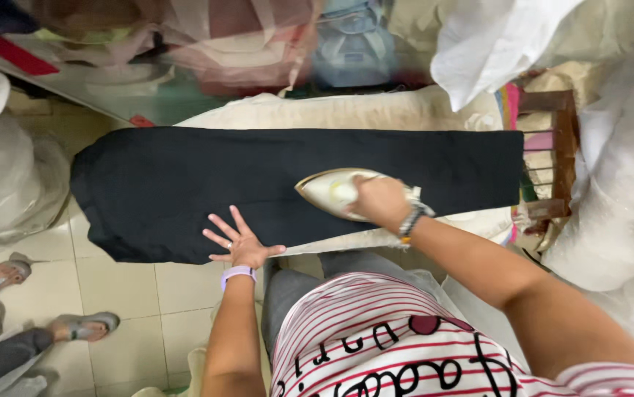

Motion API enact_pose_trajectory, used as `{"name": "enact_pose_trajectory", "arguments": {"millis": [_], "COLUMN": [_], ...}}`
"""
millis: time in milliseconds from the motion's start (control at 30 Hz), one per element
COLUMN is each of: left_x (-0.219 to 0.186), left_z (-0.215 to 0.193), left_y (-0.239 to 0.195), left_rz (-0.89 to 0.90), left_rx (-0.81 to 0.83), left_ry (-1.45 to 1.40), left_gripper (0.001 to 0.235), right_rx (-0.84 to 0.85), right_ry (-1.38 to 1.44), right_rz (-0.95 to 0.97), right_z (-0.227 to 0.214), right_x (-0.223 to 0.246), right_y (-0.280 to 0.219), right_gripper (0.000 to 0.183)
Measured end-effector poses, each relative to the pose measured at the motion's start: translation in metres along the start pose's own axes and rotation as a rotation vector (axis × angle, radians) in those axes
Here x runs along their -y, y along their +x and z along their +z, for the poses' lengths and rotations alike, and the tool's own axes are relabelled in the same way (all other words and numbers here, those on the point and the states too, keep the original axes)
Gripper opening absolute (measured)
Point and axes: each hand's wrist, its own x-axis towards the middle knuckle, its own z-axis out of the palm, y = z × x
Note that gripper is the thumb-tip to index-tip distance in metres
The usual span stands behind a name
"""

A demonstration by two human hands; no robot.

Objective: The person irons a black pair of pants on an ironing board using a steam iron. They smooth the fabric with their hands, move the iron back and forth to remove wrinkles, and then fold the pants before placing them on a nearby shelf.

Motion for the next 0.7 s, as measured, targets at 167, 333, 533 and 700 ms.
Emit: {"name": "enact_pose_trajectory", "arguments": {"millis": [167,333,533,700], "left_x": [0.003,0.006,0.004,0.005], "left_z": [0.005,0.010,0.004,0.006], "left_y": [-0.001,0.011,0.007,0.010], "left_rz": [0.010,0.015,0.029,0.023], "left_rx": [-0.020,-0.007,0.031,0.043], "left_ry": [-0.011,-0.028,-0.054,-0.028], "left_gripper": [0.164,0.167,0.163,0.162], "right_rx": [-0.021,-0.084,0.038,0.136], "right_ry": [0.018,0.061,0.040,-0.063], "right_rz": [-0.131,-0.040,-0.205,-0.142], "right_z": [-0.006,-0.064,-0.028,-0.055], "right_x": [0.058,0.071,0.041,0.047], "right_y": [0.089,0.171,0.121,0.110], "right_gripper": [0.051,0.055,0.053,0.059]}}
